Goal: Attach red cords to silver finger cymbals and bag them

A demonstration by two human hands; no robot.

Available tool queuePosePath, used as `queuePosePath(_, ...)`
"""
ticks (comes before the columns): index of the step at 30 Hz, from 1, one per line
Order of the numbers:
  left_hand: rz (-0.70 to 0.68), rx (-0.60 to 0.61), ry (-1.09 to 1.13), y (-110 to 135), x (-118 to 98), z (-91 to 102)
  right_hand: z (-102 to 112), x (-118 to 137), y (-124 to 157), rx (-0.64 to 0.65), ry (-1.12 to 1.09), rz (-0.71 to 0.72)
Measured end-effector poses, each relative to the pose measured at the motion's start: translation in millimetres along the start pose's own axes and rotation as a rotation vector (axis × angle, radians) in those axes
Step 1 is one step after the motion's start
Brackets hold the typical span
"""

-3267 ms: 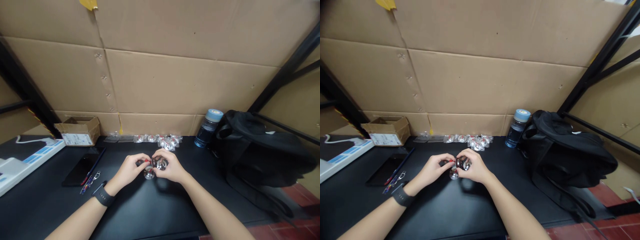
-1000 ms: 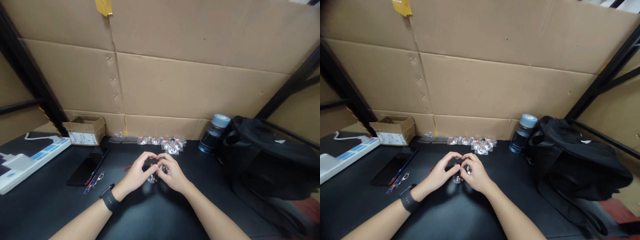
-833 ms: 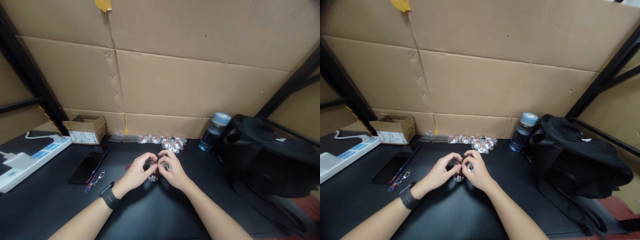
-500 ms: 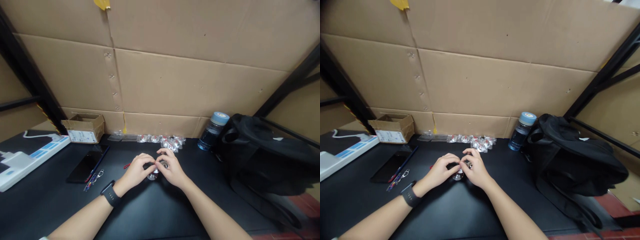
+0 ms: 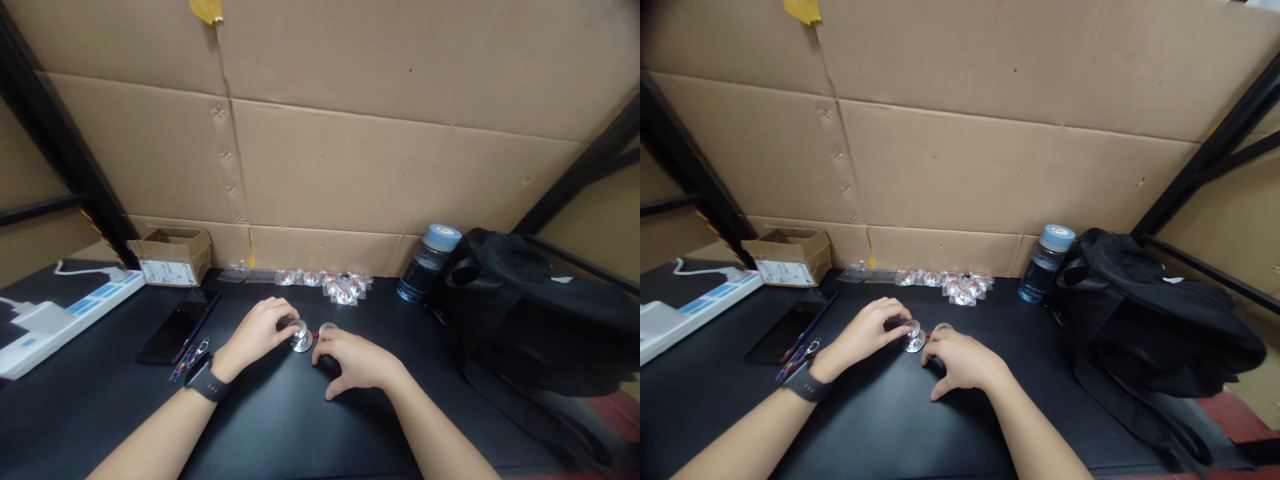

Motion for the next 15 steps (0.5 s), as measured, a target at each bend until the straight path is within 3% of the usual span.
queuePosePath(2, -0.050, 0.132, 0.124, 4.6, -7.5, 0.7, -3.1, 1.5, -1.3, 0.017, 0.000, -0.010)
queuePosePath(4, -0.097, 0.406, 0.233, 15.0, -16.5, -10.1, -4.1, 4.7, -1.5, 0.034, 0.006, -0.004)
queuePosePath(5, -0.084, 0.485, 0.244, 20.5, -18.6, -14.9, -3.9, 6.0, -1.2, 0.037, 0.013, -0.002)
queuePosePath(11, 0.035, 0.575, 0.179, 32.7, -25.6, -40.8, -12.3, 12.7, 1.1, 0.031, 0.047, 0.066)
queuePosePath(15, 0.054, 0.555, 0.190, 29.8, -29.8, -45.3, -21.4, 16.2, -0.4, 0.017, 0.061, 0.031)
Point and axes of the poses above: each hand's wrist, its own y-axis away from the middle knuckle, its own z-axis out of the back of the hand, x = y × z, the point moved 5 cm from there along -y, towards the middle knuckle, and after that the axes turned 11 degrees about -z, right-handed, at the moved point
